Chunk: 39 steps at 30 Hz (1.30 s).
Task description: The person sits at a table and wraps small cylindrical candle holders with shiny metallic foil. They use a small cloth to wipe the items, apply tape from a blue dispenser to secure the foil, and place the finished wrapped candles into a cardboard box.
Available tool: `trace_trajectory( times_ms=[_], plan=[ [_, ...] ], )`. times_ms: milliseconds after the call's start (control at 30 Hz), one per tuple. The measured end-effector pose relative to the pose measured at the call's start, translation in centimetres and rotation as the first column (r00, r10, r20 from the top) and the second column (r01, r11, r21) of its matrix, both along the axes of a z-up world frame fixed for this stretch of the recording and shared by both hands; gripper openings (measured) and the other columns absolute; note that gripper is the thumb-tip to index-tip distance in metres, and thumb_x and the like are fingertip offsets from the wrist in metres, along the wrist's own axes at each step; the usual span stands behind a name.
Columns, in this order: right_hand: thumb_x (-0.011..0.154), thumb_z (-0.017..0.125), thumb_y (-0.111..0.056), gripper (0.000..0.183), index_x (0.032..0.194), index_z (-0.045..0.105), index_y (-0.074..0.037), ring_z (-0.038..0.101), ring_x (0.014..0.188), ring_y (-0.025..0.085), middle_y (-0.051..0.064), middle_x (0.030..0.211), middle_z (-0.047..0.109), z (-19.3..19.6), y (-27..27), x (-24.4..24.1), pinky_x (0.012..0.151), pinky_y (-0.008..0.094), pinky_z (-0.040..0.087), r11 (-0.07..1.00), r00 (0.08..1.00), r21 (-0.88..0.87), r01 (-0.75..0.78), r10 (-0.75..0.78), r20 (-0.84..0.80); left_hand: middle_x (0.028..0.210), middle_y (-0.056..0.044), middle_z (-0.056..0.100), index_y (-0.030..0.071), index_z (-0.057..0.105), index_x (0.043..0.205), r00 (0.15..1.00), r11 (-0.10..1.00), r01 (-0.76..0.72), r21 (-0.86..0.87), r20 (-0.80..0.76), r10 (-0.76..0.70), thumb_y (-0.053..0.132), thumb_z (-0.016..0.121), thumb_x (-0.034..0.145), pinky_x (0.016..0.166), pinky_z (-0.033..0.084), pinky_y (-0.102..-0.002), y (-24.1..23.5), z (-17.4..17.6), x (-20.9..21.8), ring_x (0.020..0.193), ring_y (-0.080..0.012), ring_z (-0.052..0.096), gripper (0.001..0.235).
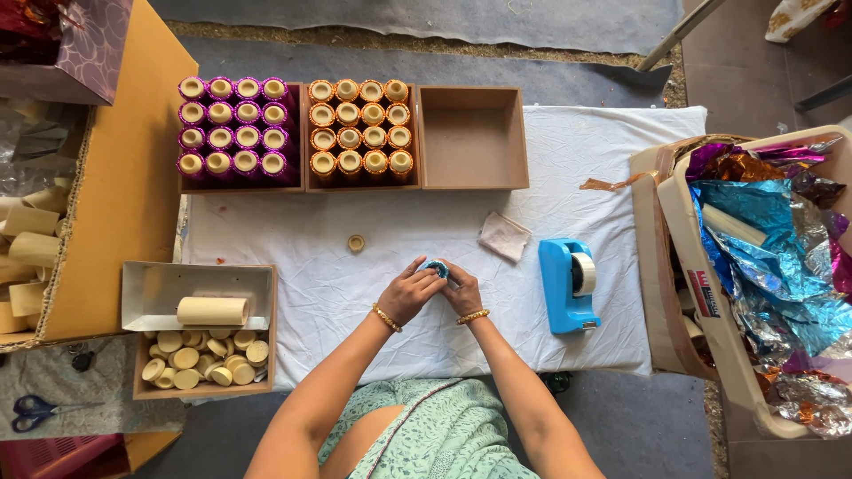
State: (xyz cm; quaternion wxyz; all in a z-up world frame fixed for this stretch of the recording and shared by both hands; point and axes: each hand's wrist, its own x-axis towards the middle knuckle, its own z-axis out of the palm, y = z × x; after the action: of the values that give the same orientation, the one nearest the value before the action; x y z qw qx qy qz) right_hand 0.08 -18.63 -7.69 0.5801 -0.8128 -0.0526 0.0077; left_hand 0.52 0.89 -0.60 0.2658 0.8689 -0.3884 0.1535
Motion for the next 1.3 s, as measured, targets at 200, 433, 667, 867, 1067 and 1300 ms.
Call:
trace_trajectory(
  times_ms=[200, 433, 667, 867, 1067, 1300],
  plan=[
    [0.079, 0.082, -0.005, 0.057, 0.133, 0.066, -0.007, 0.07, 0.116, 0.02, 0.011, 0.128, 0.073, -0.1, 0.0, 0.1, 0.099, 0.033, 0.057, 0.998, 0.999, 0.055, -0.008, 0.011, -0.046, 0.109, -0.006, 0.075, 0.011, 0.073, 0.11, 0.986, 0.984, -0.024, -0.176, -0.164, -0.005, 0.002, 0.066, 0.088, 0.123, 0.039, -0.042, 0.8, 2.2, 0.3, 0.111, -0.0177, 0.07, 0.024],
    [0.079, 0.083, -0.007, 0.056, 0.132, 0.066, -0.007, 0.072, 0.113, 0.021, 0.012, 0.126, 0.073, -0.6, -0.1, 0.0, 0.096, 0.033, 0.058, 1.0, 0.999, 0.014, 0.002, -0.001, -0.043, 0.135, -0.013, 0.062, 0.004, 0.068, 0.128, 0.993, 0.993, -0.051, -0.108, -0.114, 0.039, 0.014, 0.07, 0.09, 0.123, 0.031, -0.049, 0.6, 1.9, 0.0, 0.135, -0.03, 0.054, 0.039],
    [0.081, 0.08, -0.006, 0.054, 0.133, 0.066, -0.007, 0.072, 0.115, 0.023, 0.012, 0.127, 0.073, 0.3, -0.1, 0.0, 0.097, 0.034, 0.058, 1.0, 1.0, 0.0, -0.014, 0.014, 0.001, 0.145, -0.002, 0.054, 0.008, 0.064, 0.135, 0.981, 0.958, -0.189, 0.216, 0.082, 0.175, 0.029, 0.064, 0.095, 0.127, 0.016, -0.056, -0.6, -0.2, -1.8, 0.143, -0.0251, 0.04, 0.046],
    [0.079, 0.08, -0.005, 0.056, 0.133, 0.066, -0.008, 0.072, 0.114, 0.023, 0.012, 0.126, 0.073, 0.7, -0.1, -0.1, 0.097, 0.034, 0.058, 0.999, 0.999, 0.015, -0.029, 0.029, -0.017, 0.14, 0.001, 0.053, 0.011, 0.064, 0.138, 0.967, 0.926, -0.256, 0.279, 0.073, 0.246, 0.026, 0.065, 0.093, 0.125, 0.009, -0.059, -1.0, 0.0, -2.4, 0.139, -0.0204, 0.04, 0.047],
    [0.081, 0.078, -0.003, 0.053, 0.133, 0.067, -0.009, 0.072, 0.114, 0.022, 0.011, 0.125, 0.074, 0.1, -0.2, 0.3, 0.097, 0.033, 0.058, 1.0, 1.0, -0.015, -0.015, 0.015, 0.0, 0.133, 0.002, 0.058, 0.012, 0.067, 0.132, 0.951, 0.942, -0.277, 0.188, -0.088, 0.297, 0.029, 0.067, 0.09, 0.121, 0.007, -0.064, -1.2, 2.8, -2.2, 0.136, -0.0209, 0.043, 0.045],
    [0.077, 0.084, -0.006, 0.058, 0.133, 0.067, -0.01, 0.072, 0.114, 0.022, 0.01, 0.125, 0.074, 1.1, 0.2, 0.0, 0.097, 0.033, 0.057, 1.0, 0.999, -0.01, 0.001, -0.001, -0.032, 0.131, 0.001, 0.065, 0.01, 0.068, 0.129, 0.952, 0.92, -0.284, 0.271, -0.035, 0.304, 0.026, 0.071, 0.087, 0.121, 0.008, -0.062, -0.9, 3.3, -2.8, 0.133, -0.0206, 0.047, 0.045]
  ],
)
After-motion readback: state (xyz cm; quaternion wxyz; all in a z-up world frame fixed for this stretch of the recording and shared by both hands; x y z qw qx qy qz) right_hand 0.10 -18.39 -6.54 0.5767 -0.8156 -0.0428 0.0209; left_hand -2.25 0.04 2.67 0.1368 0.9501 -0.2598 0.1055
